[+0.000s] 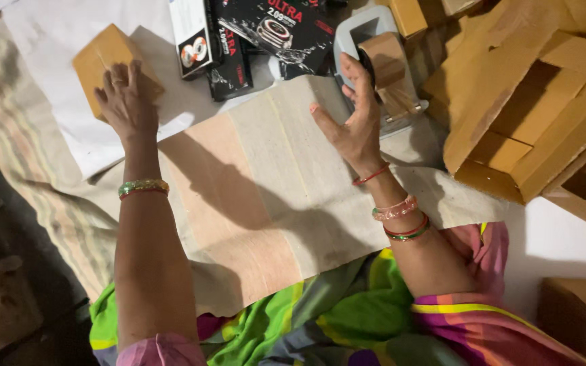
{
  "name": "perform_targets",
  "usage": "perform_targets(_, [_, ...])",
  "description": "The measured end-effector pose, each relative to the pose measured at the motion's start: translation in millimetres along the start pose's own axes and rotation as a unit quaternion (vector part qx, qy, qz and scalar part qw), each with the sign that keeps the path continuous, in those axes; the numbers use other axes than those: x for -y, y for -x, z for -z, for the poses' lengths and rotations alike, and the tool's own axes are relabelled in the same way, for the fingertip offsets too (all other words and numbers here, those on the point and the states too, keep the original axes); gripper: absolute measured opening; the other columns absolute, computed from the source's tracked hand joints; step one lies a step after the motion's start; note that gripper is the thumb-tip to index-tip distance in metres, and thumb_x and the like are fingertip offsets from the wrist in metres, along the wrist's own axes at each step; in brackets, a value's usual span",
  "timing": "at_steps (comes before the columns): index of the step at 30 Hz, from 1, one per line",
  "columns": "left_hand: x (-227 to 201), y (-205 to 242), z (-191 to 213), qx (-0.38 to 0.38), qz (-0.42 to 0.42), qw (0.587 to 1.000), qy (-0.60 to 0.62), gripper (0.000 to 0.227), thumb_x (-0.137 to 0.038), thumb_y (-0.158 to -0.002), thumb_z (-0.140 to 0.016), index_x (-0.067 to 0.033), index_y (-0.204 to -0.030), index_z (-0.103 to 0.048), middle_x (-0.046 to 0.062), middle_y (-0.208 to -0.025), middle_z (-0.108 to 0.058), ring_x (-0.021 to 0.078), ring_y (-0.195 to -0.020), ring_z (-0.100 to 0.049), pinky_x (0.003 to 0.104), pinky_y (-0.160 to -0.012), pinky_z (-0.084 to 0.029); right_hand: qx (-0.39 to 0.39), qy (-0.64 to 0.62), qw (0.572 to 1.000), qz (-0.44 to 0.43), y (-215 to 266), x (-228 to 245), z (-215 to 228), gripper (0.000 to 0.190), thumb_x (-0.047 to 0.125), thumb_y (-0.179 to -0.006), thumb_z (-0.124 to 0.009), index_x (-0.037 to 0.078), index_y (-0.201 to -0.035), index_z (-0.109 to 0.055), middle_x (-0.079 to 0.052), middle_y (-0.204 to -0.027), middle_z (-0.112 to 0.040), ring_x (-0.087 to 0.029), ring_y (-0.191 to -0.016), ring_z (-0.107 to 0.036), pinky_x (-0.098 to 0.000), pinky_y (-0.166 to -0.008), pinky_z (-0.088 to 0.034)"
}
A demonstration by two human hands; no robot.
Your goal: The person unpacks a smartwatch box, removes the watch and accessories, then repacks the items into the box and places it into a cardboard shipping box. They seal the box with tape and repeat the process for a second unit.
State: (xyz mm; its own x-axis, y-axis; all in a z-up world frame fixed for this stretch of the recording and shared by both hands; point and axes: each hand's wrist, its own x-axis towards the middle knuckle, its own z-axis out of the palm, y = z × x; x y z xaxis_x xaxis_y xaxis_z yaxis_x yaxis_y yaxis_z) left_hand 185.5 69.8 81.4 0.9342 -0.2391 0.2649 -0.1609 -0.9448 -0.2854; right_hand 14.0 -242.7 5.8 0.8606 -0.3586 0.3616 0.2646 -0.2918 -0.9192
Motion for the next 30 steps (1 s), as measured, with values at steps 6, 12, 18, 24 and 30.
perform_targets(6, [-39,-14,-16,-0.087,0.012,0.984,0.157,0.058,-0.043,-0.077,-0.094,-0.0112,-0.115,-0.066,0.02,-0.126,-0.065,0.0413,-0.125,-0.056,0.06,-0.1,-0.047,0.014,-0.005,1.0,-0.008,1,-6,-1,0.075,0.019,-0.095,-0.082,0.007,-0.156,-0.04,-0.015,-0.159,-0.049,-0.032,-0.148,-0.052,-0.0458,-0.119,-0.05])
perform_targets(12, [-123,-57,-63,0.129,0.241,0.666,0.694,0.022,-0.015,-0.087,-0.079,0.0017,-0.089,-0.066,0.011,-0.073,-0.069,0.0214,-0.059,-0.065,0.04,-0.053,-0.05,0.02,-0.026,0.998,-0.051,0,-5,-2,0.071,0.019,-0.095,-0.08,0.008,-0.155,-0.042,-0.015,-0.159,-0.05,-0.03,-0.142,-0.058,-0.0426,-0.113,-0.054])
perform_targets(18, [-196,-65,-121,0.192,0.369,0.483,0.77,0.02,-0.013,-0.08,-0.08,0.0013,-0.086,-0.068,0.009,-0.073,-0.07,0.0222,-0.061,-0.068,0.041,-0.055,-0.057,0.015,-0.049,0.997,-0.055,-1,-4,1,0.072,0.019,-0.094,-0.08,0.008,-0.155,-0.041,-0.018,-0.154,-0.053,-0.028,-0.135,-0.062,-0.0391,-0.107,-0.057])
perform_targets(24, [-201,-58,-141,0.023,0.284,0.546,0.788,0.034,-0.021,-0.092,-0.082,0.0091,-0.085,-0.069,0.009,-0.07,-0.061,0.0169,-0.054,-0.06,0.034,-0.046,-0.063,0.027,-0.081,0.996,-0.035,-3,-2,0,0.072,0.017,-0.095,-0.078,0.005,-0.155,-0.04,-0.019,-0.154,-0.053,-0.027,-0.137,-0.06,-0.0389,-0.111,-0.055])
perform_targets(30, [-178,-7,-92,-0.123,0.213,0.537,0.807,0.024,-0.018,-0.094,-0.073,0.0001,-0.079,-0.067,0.004,-0.067,-0.064,0.0105,-0.051,-0.059,0.026,-0.04,-0.051,0.009,-0.048,0.996,0.077,-3,11,15,0.058,0.025,-0.105,-0.074,0.002,-0.152,-0.048,-0.018,-0.158,-0.05,-0.029,-0.148,-0.05,-0.0419,-0.125,-0.043])
